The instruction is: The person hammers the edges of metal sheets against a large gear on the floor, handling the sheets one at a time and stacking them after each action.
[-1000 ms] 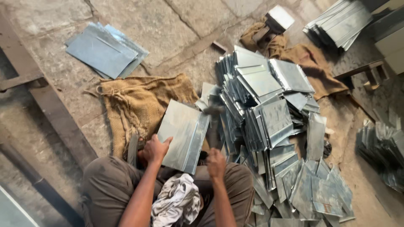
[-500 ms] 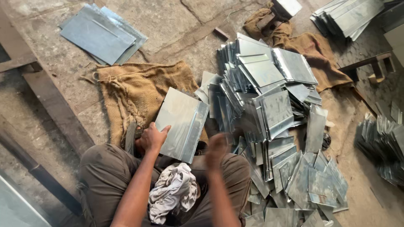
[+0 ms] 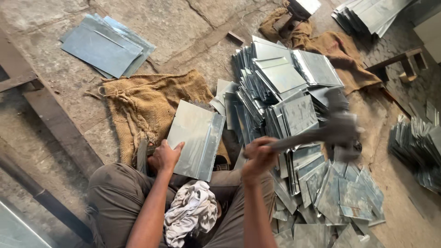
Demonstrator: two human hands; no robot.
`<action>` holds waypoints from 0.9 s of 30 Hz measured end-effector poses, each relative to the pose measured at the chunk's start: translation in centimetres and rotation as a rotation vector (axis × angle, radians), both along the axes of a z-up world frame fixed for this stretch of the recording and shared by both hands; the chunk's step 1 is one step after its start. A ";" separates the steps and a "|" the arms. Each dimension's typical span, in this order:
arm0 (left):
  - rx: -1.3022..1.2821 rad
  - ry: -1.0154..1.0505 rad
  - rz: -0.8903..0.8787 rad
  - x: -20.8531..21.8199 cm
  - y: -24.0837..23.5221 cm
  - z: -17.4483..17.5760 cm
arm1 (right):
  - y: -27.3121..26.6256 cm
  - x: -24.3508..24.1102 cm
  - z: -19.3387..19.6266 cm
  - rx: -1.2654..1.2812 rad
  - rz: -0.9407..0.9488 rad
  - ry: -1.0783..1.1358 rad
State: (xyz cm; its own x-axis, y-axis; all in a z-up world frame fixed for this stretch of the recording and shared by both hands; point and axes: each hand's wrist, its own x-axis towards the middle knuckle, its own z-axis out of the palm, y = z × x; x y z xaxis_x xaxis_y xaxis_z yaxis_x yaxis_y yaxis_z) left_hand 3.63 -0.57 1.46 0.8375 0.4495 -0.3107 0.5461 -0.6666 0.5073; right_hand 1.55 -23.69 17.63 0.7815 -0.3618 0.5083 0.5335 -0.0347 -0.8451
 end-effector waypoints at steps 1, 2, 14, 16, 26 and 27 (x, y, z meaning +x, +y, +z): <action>0.000 0.008 0.006 0.0 0.0 0.2 | 0.1 0.2 -3.1 -0.012 -0.066 0.059; 0.000 0.015 0.012 0.0 0.0 0.3 | 0.2 -0.1 -6.4 -0.187 -0.104 0.189; -0.007 0.067 -0.027 0.4 0.0 -0.7 | -0.4 -3.0 -8.5 -0.098 0.037 0.456; 0.043 0.048 -0.041 -0.5 -0.2 -0.9 | -0.2 -3.1 -11.6 -0.317 0.008 0.537; 0.006 0.085 -0.040 0.0 -0.1 -1.8 | -0.2 -2.0 -13.6 -0.159 0.072 0.661; 0.012 0.069 -0.040 0.0 -0.1 -2.4 | 0.3 -1.5 -14.1 -0.192 0.063 0.660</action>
